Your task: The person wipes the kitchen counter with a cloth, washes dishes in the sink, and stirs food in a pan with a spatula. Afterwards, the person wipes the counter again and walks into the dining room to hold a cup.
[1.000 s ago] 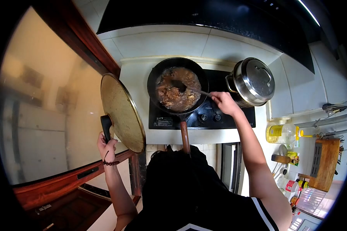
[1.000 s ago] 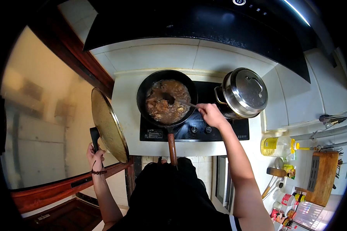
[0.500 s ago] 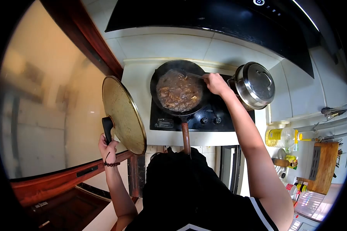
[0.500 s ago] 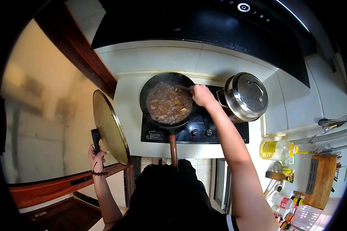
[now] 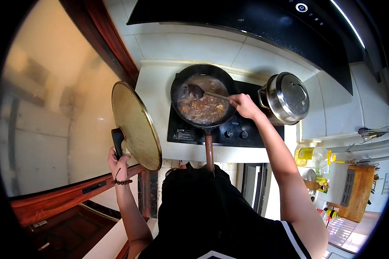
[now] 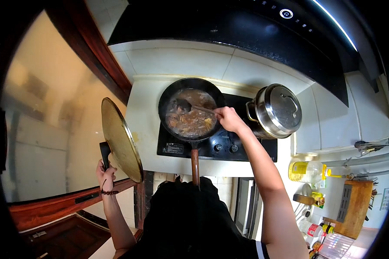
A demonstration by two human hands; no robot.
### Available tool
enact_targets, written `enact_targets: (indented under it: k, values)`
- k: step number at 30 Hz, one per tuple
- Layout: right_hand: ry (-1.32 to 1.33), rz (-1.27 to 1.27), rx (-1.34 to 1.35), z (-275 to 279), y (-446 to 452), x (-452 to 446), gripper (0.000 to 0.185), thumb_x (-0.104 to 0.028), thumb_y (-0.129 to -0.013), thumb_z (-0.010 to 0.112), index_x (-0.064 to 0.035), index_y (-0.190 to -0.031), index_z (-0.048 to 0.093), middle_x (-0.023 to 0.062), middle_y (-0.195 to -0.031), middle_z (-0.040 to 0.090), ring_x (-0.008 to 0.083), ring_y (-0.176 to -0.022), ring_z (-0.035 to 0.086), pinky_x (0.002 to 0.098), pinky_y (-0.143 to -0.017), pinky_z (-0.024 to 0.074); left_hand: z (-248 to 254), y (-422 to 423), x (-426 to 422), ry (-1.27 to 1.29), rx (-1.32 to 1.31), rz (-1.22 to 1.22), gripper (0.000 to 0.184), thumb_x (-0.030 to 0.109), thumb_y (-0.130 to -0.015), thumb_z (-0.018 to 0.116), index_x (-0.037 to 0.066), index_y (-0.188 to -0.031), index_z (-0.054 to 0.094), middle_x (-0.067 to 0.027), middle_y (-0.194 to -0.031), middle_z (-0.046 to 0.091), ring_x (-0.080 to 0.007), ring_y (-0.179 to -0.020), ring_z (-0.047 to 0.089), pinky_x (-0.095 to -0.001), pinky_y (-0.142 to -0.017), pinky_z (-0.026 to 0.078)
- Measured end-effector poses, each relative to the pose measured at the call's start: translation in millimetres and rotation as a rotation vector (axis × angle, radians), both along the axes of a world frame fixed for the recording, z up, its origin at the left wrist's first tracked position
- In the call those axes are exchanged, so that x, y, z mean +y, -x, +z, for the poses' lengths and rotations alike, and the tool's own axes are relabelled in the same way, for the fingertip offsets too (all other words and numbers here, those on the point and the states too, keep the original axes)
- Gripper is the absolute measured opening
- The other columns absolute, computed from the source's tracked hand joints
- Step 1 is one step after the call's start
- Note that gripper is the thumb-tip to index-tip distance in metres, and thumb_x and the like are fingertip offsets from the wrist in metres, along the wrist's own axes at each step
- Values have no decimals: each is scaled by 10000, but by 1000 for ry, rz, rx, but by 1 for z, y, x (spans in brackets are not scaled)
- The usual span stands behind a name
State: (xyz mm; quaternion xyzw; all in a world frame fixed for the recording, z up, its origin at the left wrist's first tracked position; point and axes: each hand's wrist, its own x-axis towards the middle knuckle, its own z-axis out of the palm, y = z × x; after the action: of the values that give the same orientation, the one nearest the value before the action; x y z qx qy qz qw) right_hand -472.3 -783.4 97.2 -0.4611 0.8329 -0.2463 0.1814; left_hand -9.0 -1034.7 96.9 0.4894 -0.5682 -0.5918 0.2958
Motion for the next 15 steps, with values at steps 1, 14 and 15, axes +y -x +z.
enact_targets:
  k: [1, 14, 15]
  values:
    - [-35, -82, -92, -1, -3, 4, 262, -67, -898, 592, -7, -1129, 700, 261, -972, 695, 381, -952, 702, 417, -846, 540, 2, 0, 1, -28, 8, 6, 254, -67, -724, 594, 73, -929, 542, 39, -713, 472, -35, -504, 376, -211, -414, 262]
    - [86, -205, -124, 20, -28, 6, 284, -119, -950, 632, 39, -1184, 668, 260, -1058, 705, 319, -1027, 714, 357, -876, 534, -4, 4, -6, -19, 17, -39, 250, -70, -727, 588, 74, -924, 538, 32, -727, 475, -41, -519, 390, -215, -427, 276]
    - [122, -212, -138, 20, -33, -2, 277, -118, -949, 629, 37, -1175, 672, 263, -1052, 702, 322, -1026, 714, 359, -875, 534, -3, 5, -5, -26, 18, -35, 250, -70, -727, 589, 73, -927, 540, 31, -727, 476, -42, -518, 391, -215, -426, 279]
